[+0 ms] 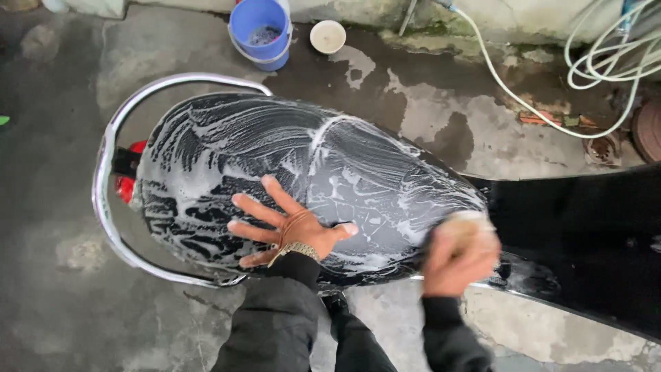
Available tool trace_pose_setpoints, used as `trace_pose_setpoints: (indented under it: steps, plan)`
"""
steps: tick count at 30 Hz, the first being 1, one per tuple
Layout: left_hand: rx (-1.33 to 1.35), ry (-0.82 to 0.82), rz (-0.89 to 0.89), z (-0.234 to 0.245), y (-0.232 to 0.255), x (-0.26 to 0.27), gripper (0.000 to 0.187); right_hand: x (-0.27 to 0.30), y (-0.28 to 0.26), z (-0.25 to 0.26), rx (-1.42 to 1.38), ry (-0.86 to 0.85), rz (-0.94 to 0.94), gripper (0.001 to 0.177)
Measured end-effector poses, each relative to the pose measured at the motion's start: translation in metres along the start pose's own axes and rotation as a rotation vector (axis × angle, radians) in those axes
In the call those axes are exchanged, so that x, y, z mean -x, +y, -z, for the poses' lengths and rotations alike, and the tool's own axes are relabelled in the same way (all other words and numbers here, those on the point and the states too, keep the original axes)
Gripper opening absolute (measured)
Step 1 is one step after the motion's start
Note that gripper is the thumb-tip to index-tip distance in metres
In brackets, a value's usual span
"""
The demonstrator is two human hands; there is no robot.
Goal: Scrubbing the seat, tail light, and license plate of a motorcycle using a soapy sponge.
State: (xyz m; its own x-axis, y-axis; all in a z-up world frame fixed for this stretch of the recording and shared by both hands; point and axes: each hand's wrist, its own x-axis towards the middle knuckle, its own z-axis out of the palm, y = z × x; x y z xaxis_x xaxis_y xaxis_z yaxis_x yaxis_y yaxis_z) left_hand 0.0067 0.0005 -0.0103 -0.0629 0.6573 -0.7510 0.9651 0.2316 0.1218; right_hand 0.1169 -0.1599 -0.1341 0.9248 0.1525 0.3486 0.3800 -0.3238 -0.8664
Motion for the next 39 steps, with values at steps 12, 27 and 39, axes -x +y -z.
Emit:
trace_pose_setpoints:
  steps: [12,27,39]
  plan:
    - [0.031,0.03,0.018,-0.006,0.004,0.001,0.145,0.029,-0.005,0.005,0.19,-0.092,0.114,0.019]
    - [0.145,0.063,-0.099,0.004,0.003,0.021,0.123,-0.066,0.081,-0.009,0.57,-0.162,0.562,0.046]
    - [0.065,0.055,-0.098,-0.003,-0.002,0.003,0.127,-0.074,0.034,-0.063,0.768,-0.53,0.394,0.049]
